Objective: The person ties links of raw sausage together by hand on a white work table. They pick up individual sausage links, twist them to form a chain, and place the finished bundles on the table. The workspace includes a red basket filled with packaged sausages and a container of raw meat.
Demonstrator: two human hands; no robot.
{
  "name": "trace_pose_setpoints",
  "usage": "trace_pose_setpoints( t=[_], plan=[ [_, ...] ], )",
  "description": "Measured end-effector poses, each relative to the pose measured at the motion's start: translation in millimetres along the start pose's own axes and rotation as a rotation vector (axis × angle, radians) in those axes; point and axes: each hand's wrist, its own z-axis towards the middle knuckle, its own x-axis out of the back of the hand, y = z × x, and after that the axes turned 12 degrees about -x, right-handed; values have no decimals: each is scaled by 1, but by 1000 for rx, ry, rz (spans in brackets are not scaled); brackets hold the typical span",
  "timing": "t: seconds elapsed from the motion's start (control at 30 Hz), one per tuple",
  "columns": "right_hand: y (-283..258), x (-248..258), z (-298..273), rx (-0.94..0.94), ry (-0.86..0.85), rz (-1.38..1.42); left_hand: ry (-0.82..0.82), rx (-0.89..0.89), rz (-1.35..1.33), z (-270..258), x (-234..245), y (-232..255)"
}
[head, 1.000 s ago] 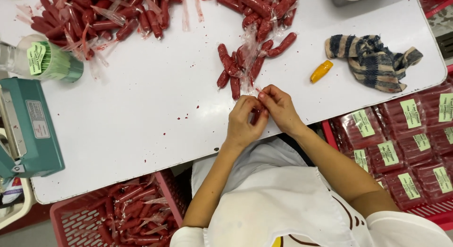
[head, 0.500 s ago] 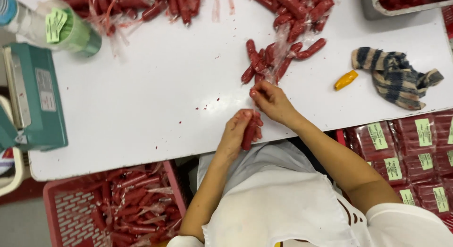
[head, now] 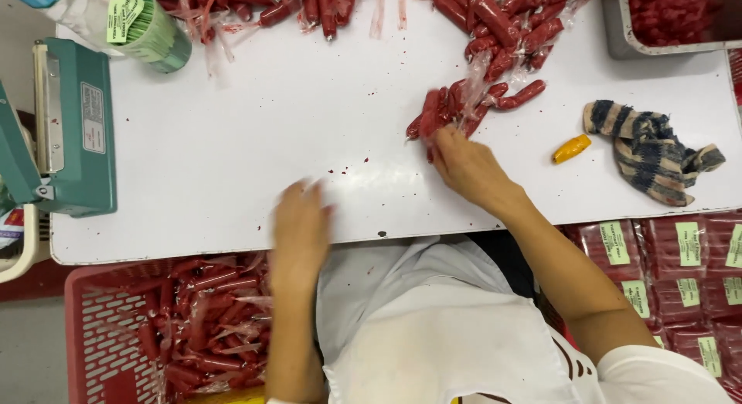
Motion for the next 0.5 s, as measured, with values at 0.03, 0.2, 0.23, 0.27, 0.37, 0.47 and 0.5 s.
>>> trace_pose_setpoints(
  t=[0.03, 0.2, 0.23, 0.27, 0.37, 0.47, 0.5],
  plan=[
    [-8, 19, -5, 1, 4, -2, 4, -2, 0, 27, -16, 19],
    [21, 68, -28, 410, 307, -312, -29, -298, -778, 124, -78, 105],
    [35, 73, -30, 399, 309, -319, -33, -310, -782, 128, -80, 113],
    [50, 78, -32, 404, 387, -347, -97, -291, -925, 133, -82, 121],
    [91, 82, -29, 405, 527, -367, -262, -218, -1286, 139, -85, 146],
    [96, 76, -27, 431, 558, -245, -365, -54, -1606, 121, -79, 156],
    [91, 75, -23, 448, 542, -148, -368, 20, -1706, 117, -74, 155]
  ],
)
